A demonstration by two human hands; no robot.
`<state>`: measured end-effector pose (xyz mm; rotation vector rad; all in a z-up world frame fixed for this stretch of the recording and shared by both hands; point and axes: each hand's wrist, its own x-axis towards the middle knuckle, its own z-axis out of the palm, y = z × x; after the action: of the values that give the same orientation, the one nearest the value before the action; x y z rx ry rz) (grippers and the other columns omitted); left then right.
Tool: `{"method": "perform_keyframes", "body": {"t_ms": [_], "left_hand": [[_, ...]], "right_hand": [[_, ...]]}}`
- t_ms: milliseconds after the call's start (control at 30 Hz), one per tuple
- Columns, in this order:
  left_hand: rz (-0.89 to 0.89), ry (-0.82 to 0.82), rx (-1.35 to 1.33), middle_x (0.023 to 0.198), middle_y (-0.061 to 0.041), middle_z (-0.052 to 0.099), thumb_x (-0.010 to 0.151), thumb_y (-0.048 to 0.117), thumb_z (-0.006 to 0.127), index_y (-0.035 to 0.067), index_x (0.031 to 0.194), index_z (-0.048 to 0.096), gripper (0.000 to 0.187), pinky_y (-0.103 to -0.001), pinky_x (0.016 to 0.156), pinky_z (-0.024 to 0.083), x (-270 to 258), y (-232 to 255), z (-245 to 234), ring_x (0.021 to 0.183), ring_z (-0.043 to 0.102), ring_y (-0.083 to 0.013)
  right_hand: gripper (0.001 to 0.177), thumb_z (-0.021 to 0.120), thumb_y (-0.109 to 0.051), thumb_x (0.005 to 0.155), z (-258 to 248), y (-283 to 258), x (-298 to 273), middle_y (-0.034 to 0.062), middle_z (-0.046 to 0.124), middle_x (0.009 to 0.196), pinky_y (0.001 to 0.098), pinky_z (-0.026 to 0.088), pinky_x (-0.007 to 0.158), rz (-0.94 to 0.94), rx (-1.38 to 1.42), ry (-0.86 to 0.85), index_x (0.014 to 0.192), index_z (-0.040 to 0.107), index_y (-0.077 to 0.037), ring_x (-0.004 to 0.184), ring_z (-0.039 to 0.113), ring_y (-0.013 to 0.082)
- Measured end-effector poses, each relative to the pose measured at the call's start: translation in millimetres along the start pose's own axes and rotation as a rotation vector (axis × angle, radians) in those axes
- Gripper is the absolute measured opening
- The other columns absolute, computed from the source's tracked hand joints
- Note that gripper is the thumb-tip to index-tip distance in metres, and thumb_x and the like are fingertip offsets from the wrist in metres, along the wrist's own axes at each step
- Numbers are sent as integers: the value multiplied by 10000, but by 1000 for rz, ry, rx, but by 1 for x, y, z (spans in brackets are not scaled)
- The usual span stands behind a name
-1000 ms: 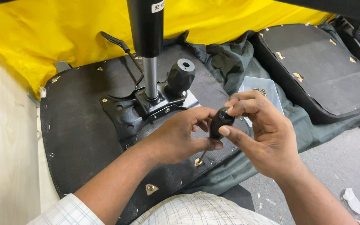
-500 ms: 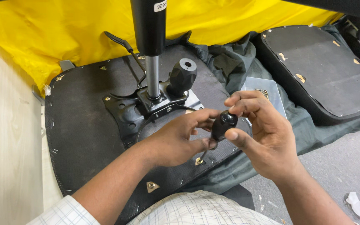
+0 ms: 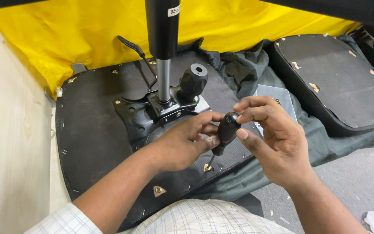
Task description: The person uses a screwdriver to fasten screws into the underside of an office chair seat, securing the seat to the central gas-lift column. The person repeatedly picks screws from a plastic container and tightens them into the metal bracket.
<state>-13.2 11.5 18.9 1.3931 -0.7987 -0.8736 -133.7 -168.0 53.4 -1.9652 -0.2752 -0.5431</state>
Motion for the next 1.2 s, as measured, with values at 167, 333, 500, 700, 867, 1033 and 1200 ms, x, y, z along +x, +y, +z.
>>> {"method": "perform_keyframes", "body": {"t_ms": [167,333,500,700,867,1033,1200], "left_hand": [[154,29,337,1194,-84,653,876,160,724,115,1277,611,419,-365,950,536,-8,1,11,1127,624,-199],[119,127,286,1224,-51,682,901,184,705,144,1318,609,430,-376,948,558,-11,-2,25,1148,649,-210],[206,161,267,1250,-45,670,875,146,706,184,1489,456,664,-381,1011,508,-19,-2,31,1224,650,-195],[44,244,286,1212,-54,599,855,189,761,226,1495,358,757,-324,1026,540,-20,6,45,1152,682,-177],[74,263,214,1212,-31,661,917,102,614,232,1502,420,630,-328,943,606,-23,0,48,1156,700,-191],[86,289,385,1255,-57,677,906,95,720,201,1446,484,598,-345,963,512,-24,3,59,1215,643,-181],[78,378,194,1163,-65,700,822,140,779,158,1371,502,615,-346,918,612,-17,10,73,1071,743,-199]], "right_hand": [[227,722,59,874,6,-5,0,77,632,1258,320,541,1013,-19,-147,-26,1072,634,-7,1197,629,161],[256,768,52,858,4,-12,-4,100,595,1242,309,511,1012,-57,-213,-32,1085,673,-20,1192,594,180],[270,689,64,902,-1,-19,-5,92,644,1321,290,493,1065,-99,-197,-95,1159,683,-20,1270,610,170],[349,846,-44,807,3,-18,-10,75,678,1158,275,566,953,-38,-381,-17,1125,702,-50,1072,638,149],[280,713,-19,897,-7,-19,-13,82,630,1274,288,528,986,-17,-131,-45,1168,646,-37,1180,612,148],[274,736,-44,921,-13,-13,-15,83,680,1261,306,545,1026,-42,-175,-84,1183,659,-24,1203,662,164],[317,843,-70,850,-18,1,-8,103,655,1112,308,533,995,-32,-150,-95,1087,643,-4,1070,635,173]]}}
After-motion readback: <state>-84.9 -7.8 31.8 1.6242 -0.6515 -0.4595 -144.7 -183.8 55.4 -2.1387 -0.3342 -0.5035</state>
